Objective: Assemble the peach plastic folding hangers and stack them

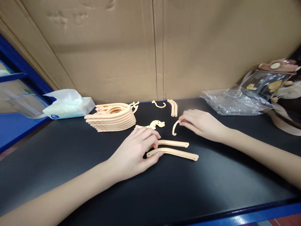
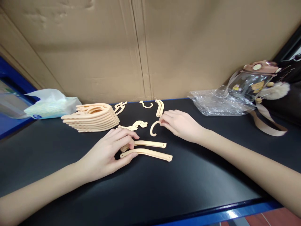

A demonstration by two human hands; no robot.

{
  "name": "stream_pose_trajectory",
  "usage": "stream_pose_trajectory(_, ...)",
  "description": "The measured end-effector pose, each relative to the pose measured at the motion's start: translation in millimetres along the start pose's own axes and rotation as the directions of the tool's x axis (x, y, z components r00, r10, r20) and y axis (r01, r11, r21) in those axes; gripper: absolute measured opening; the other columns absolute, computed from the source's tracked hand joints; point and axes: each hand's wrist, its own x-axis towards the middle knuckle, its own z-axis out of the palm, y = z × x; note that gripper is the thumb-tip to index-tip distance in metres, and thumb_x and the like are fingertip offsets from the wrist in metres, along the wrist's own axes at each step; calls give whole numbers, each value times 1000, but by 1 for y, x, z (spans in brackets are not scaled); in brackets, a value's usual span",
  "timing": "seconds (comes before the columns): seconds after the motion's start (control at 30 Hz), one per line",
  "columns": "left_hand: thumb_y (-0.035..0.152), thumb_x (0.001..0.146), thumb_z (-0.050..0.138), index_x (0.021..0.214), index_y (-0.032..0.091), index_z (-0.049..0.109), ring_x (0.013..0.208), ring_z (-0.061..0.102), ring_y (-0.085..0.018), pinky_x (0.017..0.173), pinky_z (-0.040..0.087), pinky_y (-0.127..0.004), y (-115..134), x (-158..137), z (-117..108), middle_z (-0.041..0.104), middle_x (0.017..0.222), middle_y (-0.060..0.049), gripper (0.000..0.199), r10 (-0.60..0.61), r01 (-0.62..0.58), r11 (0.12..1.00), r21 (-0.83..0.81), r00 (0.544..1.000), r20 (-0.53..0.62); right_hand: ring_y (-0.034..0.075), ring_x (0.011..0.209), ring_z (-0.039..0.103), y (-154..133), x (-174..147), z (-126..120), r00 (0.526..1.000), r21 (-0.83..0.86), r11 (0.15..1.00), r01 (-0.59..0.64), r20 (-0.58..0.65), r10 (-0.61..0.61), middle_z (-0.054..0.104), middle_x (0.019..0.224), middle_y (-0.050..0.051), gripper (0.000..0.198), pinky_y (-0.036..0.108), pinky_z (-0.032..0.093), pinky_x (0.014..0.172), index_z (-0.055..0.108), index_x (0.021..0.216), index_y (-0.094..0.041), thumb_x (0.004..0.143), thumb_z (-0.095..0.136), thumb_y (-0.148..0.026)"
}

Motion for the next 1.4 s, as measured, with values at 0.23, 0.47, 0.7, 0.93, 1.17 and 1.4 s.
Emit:
stream_pose_trajectory(0.23,35,85,59,83,20,57,72,52,-14,69,43,-28,7,0,-6,58,78,1,15,-328,258,830,-494,943,-59,13,62,52,-7,-4,-2,955,523,802,-287,86,286,60,70,-1,27,26,37,60,58,81,-20,93,43,-39)
stream_pose_trajectory(0.47,43,91,46,84,19,62,76,56,-16,68,47,-29,0,3,-11,60,81,-3,30,-508,356,589,-726,862,11,12,62,50,-14,0,0,918,770,516,-377,237,317,56,66,-2,27,27,39,62,59,73,-18,85,53,-42)
stream_pose_trajectory(0.7,39,97,32,92,20,58,82,55,-17,75,43,-32,6,1,-8,60,85,-1,33,-338,322,911,-258,941,-22,14,67,52,-16,1,3,910,794,454,-405,302,284,58,69,-1,31,29,38,65,59,72,-18,81,57,-48)
stream_pose_trajectory(0.93,35,98,30,83,19,54,79,52,-18,76,39,-32,5,1,-5,57,80,-1,32,-243,242,969,-55,970,-7,15,71,56,-18,2,3,916,821,410,-397,324,238,61,70,-1,28,30,41,68,60,73,-18,80,59,-45)
stream_pose_trajectory(1.17,31,97,37,80,19,50,71,53,-16,70,37,-30,3,5,4,57,74,1,25,-197,205,975,82,976,-98,9,59,50,-17,5,9,920,879,295,-375,312,238,59,68,-3,19,25,38,57,55,77,-18,79,63,-35)
stream_pose_trajectory(1.4,29,97,32,77,18,51,66,53,-15,64,37,-27,0,10,11,55,68,0,30,-185,193,974,115,980,-73,9,57,50,-19,12,9,877,898,155,-412,345,333,59,68,-2,10,21,34,49,52,74,-19,76,59,-25)
